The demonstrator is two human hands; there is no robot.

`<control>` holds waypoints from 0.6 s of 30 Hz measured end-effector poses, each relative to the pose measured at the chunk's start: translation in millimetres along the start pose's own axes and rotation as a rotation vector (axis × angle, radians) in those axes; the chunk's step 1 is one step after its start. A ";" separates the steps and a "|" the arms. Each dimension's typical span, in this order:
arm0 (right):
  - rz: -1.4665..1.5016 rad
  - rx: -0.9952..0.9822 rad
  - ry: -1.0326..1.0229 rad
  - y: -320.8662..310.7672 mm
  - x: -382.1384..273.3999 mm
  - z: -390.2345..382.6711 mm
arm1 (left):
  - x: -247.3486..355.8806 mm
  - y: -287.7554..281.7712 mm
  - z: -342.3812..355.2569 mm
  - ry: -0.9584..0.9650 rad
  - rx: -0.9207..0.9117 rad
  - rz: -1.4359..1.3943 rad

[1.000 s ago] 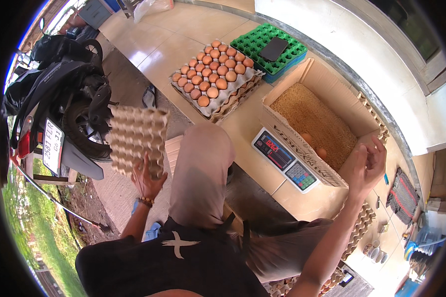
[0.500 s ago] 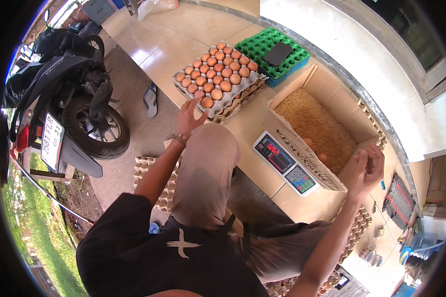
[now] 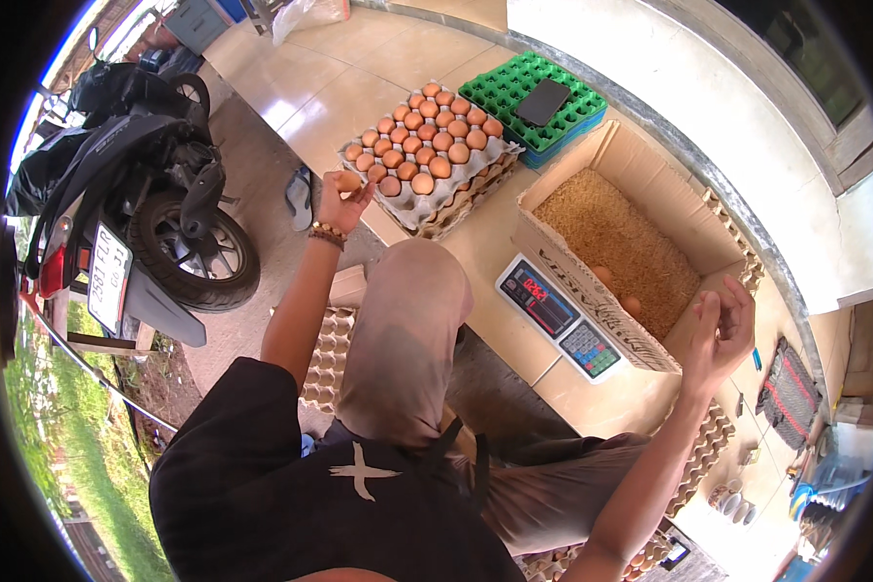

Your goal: The person weighs eggs by placing them one by one into a cardboard box on a digital scale, while occasionally transferring eggs from one carton to another.

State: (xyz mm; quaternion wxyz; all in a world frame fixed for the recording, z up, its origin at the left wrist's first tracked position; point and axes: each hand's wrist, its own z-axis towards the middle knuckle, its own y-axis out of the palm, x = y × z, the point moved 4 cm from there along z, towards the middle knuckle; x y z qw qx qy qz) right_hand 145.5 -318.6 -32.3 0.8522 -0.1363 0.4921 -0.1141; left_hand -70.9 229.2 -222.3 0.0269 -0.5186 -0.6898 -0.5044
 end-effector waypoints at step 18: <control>0.011 -0.047 0.038 7.1 -0.5 -1.8 | -15.4 34.6 2.6 0.970 -0.179 1.870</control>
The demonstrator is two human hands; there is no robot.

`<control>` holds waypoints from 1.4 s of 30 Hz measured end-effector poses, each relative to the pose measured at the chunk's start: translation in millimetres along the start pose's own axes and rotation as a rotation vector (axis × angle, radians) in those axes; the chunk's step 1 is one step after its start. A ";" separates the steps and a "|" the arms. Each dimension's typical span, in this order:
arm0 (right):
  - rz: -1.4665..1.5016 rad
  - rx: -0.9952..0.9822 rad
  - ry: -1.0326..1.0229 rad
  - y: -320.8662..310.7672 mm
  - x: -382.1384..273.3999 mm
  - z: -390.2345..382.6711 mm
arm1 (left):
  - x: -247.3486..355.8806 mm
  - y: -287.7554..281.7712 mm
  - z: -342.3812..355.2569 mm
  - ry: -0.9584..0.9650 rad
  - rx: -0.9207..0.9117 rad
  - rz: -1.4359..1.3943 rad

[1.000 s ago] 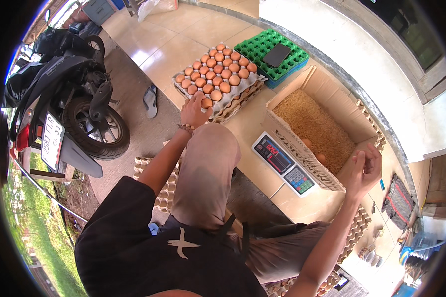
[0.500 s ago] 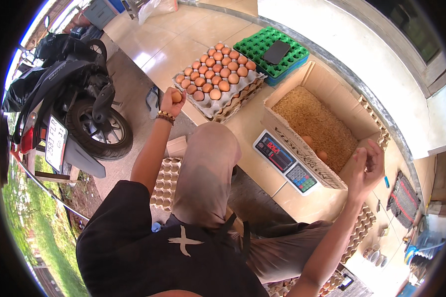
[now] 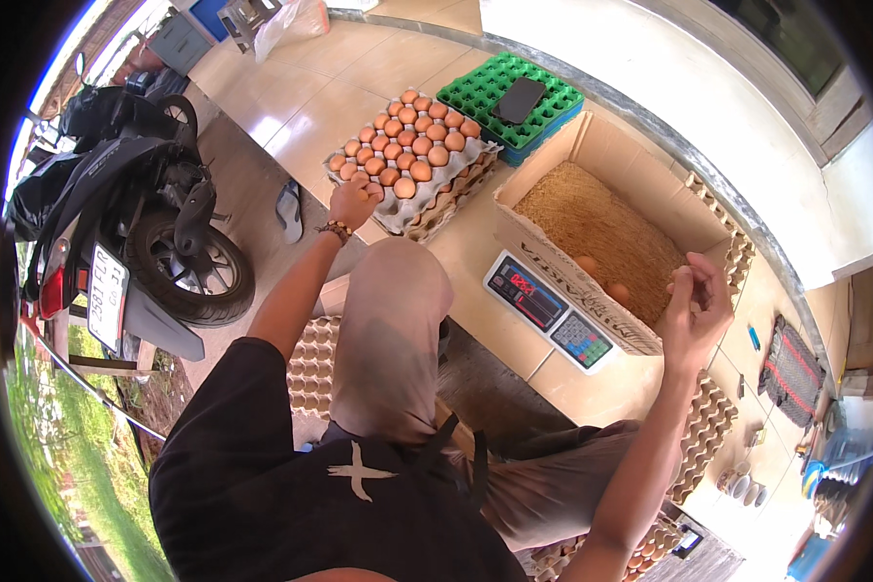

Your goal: The person weighs eggs by placing them one by one into a cardboard box on a digital scale, while occasionally transferring eggs from one carton to another.

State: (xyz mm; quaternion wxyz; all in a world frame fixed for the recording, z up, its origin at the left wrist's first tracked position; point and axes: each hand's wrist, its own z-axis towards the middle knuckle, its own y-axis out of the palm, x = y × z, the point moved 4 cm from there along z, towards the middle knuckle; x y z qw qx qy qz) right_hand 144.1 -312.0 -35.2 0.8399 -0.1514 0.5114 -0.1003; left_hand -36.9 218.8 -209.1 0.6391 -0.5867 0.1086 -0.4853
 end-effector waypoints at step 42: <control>0.105 0.131 0.024 -35.8 27.4 18.1 | 347.0 156.4 -19.2 0.549 -1.433 0.425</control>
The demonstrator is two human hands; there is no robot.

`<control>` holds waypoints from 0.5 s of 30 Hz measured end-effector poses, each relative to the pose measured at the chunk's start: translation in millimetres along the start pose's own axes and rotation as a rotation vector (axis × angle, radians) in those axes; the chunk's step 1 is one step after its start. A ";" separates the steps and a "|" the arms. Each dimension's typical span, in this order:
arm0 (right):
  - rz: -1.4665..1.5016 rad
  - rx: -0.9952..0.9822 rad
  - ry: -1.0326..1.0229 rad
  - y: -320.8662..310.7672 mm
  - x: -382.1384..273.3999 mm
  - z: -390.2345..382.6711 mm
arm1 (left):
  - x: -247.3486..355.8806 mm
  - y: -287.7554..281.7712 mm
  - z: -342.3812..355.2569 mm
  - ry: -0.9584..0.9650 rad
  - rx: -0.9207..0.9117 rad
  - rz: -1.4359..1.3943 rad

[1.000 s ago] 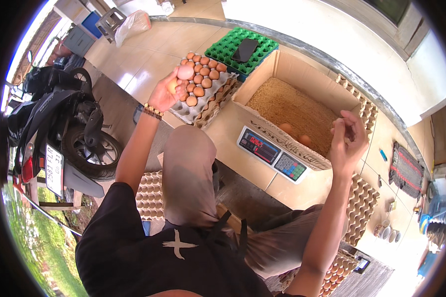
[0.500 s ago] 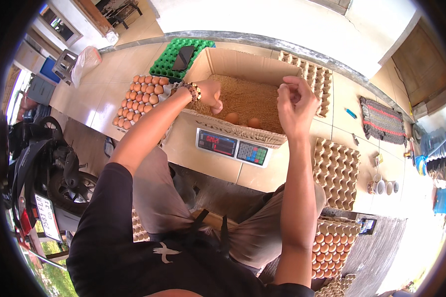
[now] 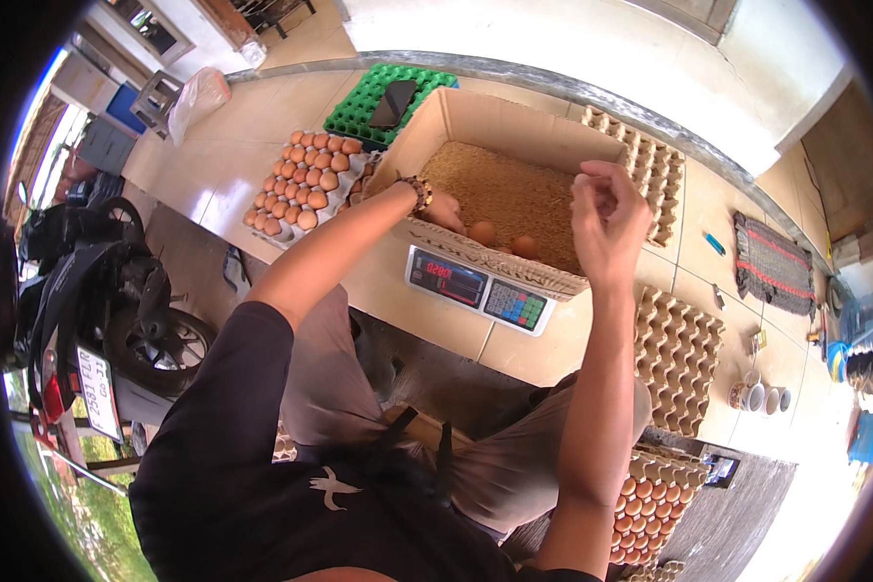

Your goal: The person weighs eggs by placing them one by one into a cardboard box on a digital scale, while occasionally transferring eggs from one carton to another.

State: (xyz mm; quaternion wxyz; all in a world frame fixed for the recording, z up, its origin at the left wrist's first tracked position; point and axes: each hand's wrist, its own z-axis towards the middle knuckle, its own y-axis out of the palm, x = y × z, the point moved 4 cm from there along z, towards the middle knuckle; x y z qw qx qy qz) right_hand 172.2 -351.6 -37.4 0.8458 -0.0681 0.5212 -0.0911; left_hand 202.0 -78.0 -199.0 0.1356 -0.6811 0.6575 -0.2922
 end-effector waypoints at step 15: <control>-0.075 -0.091 0.023 7.1 -6.8 -10.0 | -259.7 39.4 -232.4 0.151 1.334 -0.821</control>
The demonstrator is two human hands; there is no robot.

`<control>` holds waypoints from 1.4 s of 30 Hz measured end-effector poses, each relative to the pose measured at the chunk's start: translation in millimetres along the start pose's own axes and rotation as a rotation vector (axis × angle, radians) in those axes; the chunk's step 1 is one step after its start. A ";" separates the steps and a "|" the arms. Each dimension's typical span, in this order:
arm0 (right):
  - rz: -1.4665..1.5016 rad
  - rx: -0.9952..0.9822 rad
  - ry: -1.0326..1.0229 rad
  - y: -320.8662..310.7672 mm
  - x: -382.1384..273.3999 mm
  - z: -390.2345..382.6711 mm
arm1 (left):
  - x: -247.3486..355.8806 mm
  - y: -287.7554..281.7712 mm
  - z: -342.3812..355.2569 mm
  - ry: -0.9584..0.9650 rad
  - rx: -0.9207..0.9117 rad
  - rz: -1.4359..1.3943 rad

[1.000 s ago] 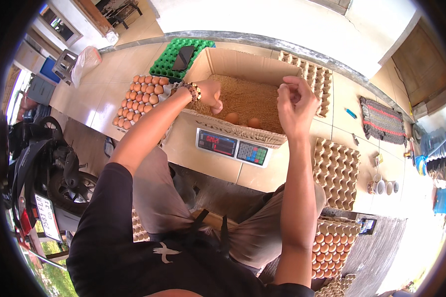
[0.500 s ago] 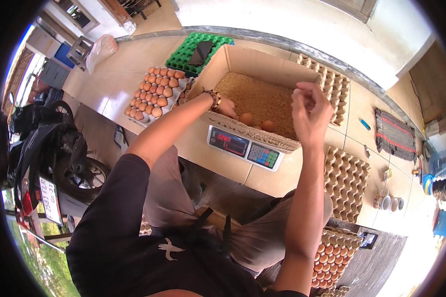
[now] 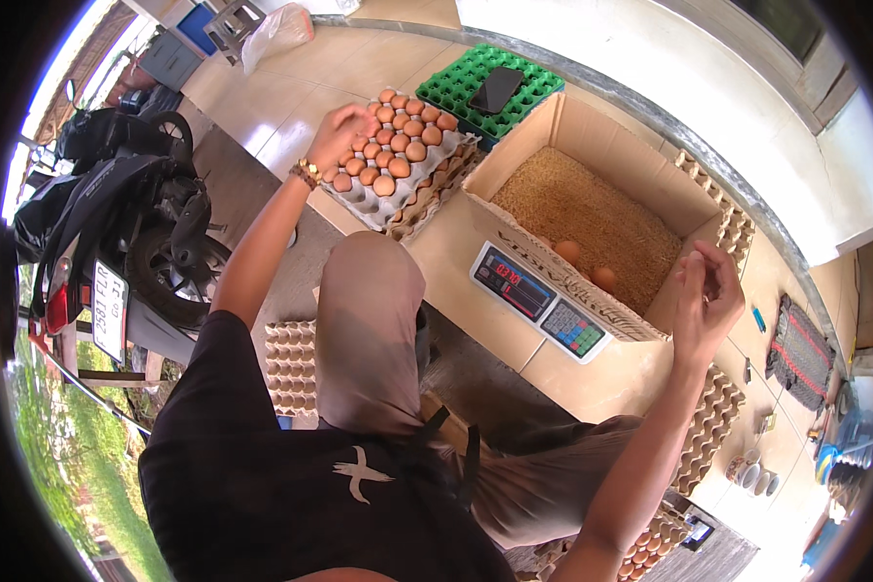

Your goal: The person weighs eggs by placing them one by one into a cardboard box on a digital scale, while occasionally transferring eggs from one carton to another.

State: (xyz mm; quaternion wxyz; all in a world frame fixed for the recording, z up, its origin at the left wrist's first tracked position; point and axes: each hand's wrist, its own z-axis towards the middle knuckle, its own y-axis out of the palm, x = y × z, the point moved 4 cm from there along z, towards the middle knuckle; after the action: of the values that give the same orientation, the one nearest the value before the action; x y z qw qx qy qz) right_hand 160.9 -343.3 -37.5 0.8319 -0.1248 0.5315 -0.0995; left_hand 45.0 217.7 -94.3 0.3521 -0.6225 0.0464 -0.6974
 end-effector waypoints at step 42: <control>-0.077 -0.105 -0.010 23.3 15.2 -0.4 | -133.2 -17.4 -70.1 0.100 0.232 0.664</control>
State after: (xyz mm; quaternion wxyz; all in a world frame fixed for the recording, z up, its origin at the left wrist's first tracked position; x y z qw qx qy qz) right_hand 167.6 -325.8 -58.0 0.8225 -0.1894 0.5264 -0.1027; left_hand -28.7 277.6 -212.3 0.6252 -0.4944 0.1838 -0.5752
